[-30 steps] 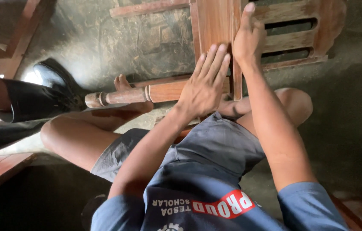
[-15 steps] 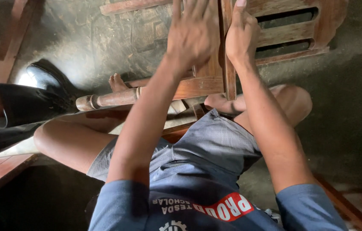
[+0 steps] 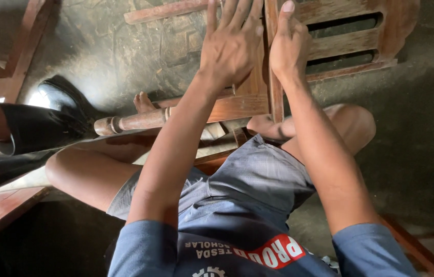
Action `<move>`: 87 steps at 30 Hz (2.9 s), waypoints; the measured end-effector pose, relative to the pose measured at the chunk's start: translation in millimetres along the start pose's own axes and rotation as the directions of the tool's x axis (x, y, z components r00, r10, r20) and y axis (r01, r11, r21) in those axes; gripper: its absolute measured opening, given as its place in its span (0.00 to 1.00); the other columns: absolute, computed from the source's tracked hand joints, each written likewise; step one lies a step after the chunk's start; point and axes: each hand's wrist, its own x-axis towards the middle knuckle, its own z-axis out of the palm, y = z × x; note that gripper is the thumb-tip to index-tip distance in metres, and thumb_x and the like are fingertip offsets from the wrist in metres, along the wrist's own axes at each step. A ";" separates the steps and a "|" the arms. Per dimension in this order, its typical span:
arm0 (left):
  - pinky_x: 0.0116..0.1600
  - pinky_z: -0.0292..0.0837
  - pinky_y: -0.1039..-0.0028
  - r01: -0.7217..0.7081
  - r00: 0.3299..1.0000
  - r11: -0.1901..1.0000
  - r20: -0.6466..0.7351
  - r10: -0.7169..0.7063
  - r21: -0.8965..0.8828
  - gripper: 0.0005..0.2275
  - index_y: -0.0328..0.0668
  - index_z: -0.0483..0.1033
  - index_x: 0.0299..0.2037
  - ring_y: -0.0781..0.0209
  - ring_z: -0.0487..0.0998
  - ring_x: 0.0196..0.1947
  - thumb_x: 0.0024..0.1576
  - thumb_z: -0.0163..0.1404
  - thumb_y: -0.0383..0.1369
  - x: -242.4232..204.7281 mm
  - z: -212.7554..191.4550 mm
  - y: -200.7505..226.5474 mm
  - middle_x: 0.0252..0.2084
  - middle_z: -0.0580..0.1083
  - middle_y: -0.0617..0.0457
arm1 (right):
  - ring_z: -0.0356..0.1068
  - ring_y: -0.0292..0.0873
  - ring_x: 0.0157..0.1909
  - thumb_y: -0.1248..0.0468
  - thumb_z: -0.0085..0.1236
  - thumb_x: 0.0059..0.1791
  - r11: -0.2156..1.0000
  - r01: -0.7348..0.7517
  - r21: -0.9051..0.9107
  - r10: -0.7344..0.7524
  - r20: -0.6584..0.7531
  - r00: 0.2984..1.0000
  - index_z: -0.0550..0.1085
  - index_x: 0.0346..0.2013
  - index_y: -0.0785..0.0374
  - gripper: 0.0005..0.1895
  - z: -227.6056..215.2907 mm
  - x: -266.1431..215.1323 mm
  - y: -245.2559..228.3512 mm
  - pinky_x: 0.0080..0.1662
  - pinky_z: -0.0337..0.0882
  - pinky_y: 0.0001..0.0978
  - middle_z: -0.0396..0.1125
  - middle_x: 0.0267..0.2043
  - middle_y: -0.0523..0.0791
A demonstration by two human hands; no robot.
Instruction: The person sands the surface and legs of a wooden chair using a piece of sandpaper held by hand.
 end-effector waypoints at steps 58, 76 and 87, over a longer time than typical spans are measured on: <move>0.84 0.30 0.43 -0.072 0.987 0.995 -0.141 0.081 0.067 0.29 0.35 0.48 0.83 0.35 0.32 0.84 0.69 0.26 0.33 -56.7 27.4 25.9 0.85 0.35 0.41 | 0.64 0.60 0.59 0.40 0.25 0.64 0.994 -0.073 0.084 0.066 0.081 0.994 0.74 0.49 0.71 0.38 -8.6 -9.9 -14.7 0.60 0.59 0.56 0.68 0.51 0.60; 0.85 0.18 0.52 0.094 0.976 0.969 0.171 -0.135 0.230 0.32 0.32 0.29 0.81 0.44 0.22 0.82 0.68 0.26 0.37 30.9 -56.1 10.7 0.83 0.26 0.41 | 0.47 0.37 0.23 0.35 0.24 0.61 0.986 -0.167 -0.012 0.167 0.072 0.983 0.50 0.18 0.52 0.35 0.2 -7.3 -14.8 0.32 0.47 0.35 0.47 0.18 0.38; 0.84 0.13 0.53 0.160 0.938 0.971 0.280 -0.205 0.175 0.36 0.32 0.24 0.79 0.46 0.18 0.82 0.64 0.28 0.39 13.3 -69.0 34.8 0.82 0.22 0.42 | 0.45 0.37 0.23 0.38 0.25 0.62 0.999 -0.040 -0.013 0.041 0.037 0.999 0.51 0.19 0.54 0.33 3.0 -6.3 -8.0 0.31 0.44 0.36 0.44 0.18 0.38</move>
